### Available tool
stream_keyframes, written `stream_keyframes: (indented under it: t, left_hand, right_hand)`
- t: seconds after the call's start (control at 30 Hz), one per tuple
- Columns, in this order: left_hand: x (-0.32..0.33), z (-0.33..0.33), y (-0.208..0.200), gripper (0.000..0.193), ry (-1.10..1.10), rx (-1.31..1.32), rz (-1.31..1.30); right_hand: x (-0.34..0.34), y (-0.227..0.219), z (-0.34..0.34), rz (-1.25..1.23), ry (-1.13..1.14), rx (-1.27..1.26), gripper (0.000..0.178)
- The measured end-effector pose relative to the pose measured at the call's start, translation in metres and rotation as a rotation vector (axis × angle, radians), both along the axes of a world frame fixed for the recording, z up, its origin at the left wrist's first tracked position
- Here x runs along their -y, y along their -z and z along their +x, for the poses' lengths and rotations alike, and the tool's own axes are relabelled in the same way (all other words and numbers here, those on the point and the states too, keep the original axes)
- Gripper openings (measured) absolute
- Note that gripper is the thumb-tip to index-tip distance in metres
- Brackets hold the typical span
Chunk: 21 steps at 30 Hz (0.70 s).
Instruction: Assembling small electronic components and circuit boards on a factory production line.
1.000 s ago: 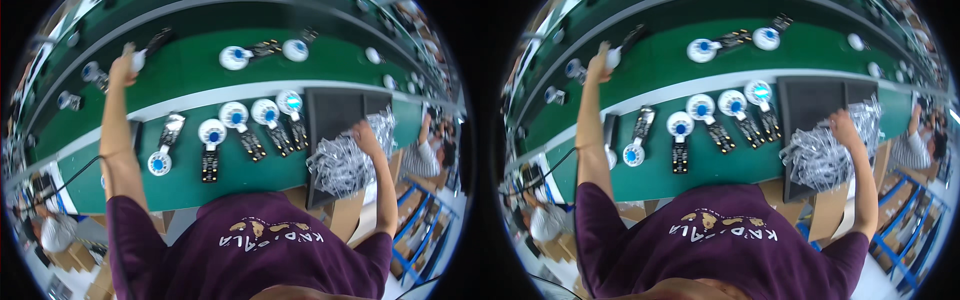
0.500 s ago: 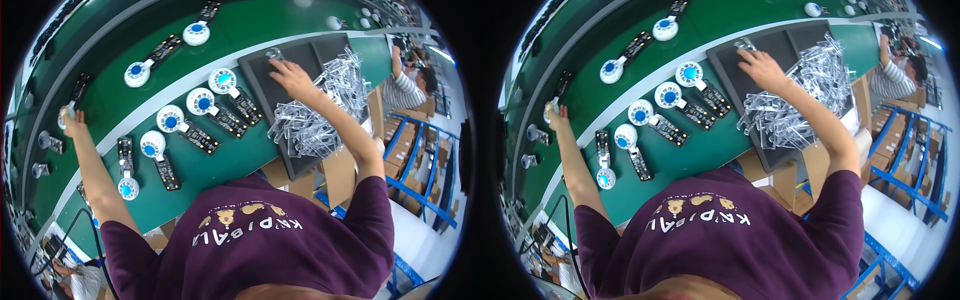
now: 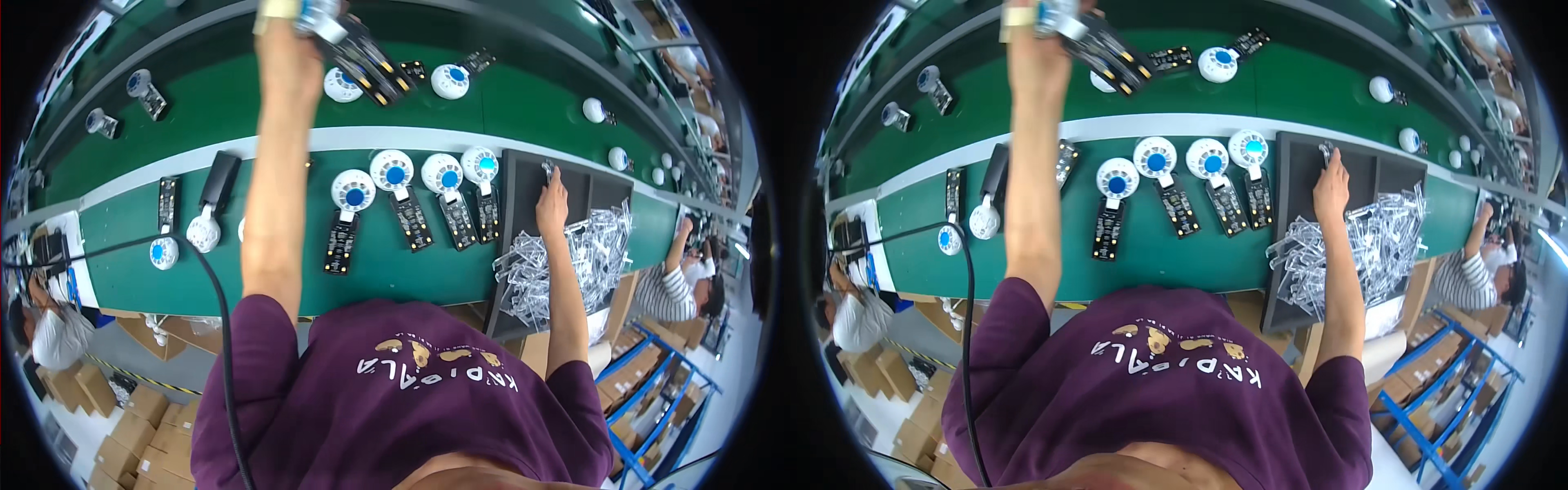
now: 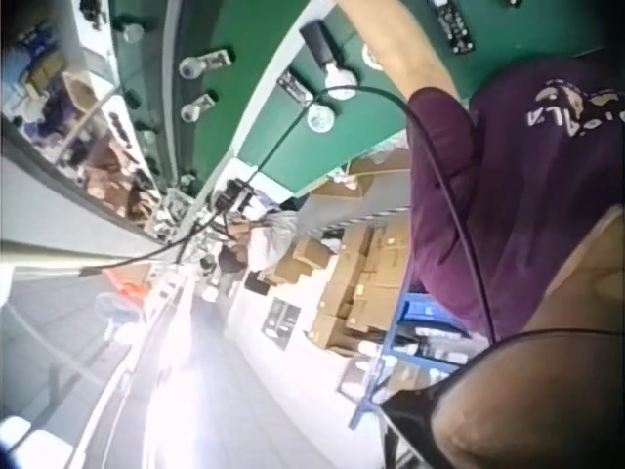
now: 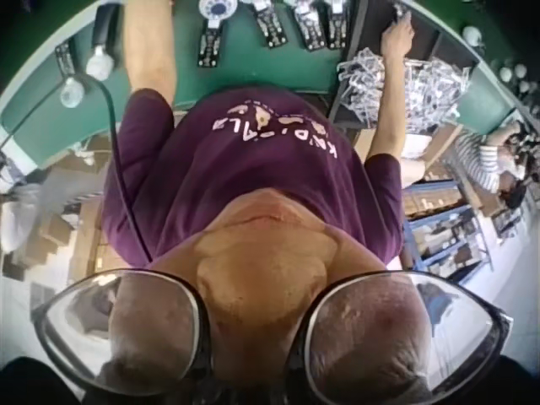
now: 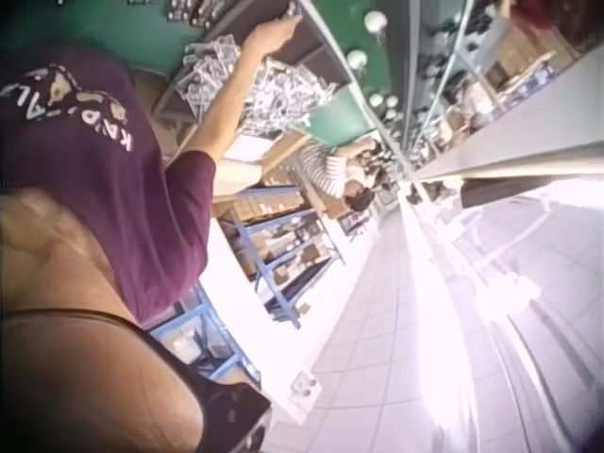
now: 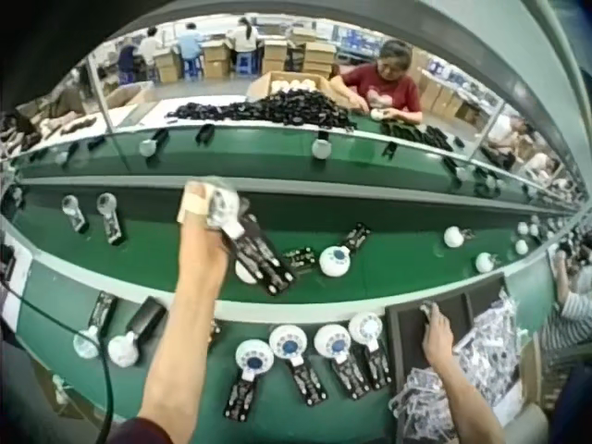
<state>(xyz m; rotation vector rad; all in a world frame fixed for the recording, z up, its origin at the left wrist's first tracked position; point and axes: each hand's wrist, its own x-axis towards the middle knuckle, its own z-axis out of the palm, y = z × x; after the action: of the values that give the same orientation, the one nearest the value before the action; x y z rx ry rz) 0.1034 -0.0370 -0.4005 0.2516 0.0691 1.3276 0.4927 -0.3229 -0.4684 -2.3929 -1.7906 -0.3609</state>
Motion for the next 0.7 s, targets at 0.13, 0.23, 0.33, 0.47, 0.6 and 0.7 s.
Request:
stream_keyframes:
  t: [0.13,0.23,0.33,0.47,0.6,0.7]
  left_hand:
    - [0.058,0.015,-0.003,0.032,0.004,-0.445,-0.134]
    - [0.083,0.020,-0.004,0.034,0.015,-0.512,-0.206]
    - [0.094,0.026,0.005,0.036,-0.010,-0.545,-0.238]
    - [0.107,0.038,0.005,0.042,-0.091,-0.567,-0.243]
    - [0.120,0.035,-0.004,0.051,-0.177,-0.641,-0.251]
    - [0.121,0.029,-0.012,0.059,-0.175,-0.661,-0.202]
  right_hand:
    - [-0.026,-0.060,-0.043,-0.260,0.385,-0.362,0.049]
    - [-0.055,-0.085,-0.115,0.040,-0.111,-0.369,0.046]
    - [-0.078,-0.114,-0.225,-0.014,-0.208,-0.473,0.049]
    - [-0.088,-0.096,-0.276,-0.039,-0.174,-0.384,0.056]
    - [-0.091,-0.080,-0.289,0.061,-0.216,-0.220,0.061]
    - [-0.086,-0.071,-0.281,0.100,-0.291,-0.494,0.063]
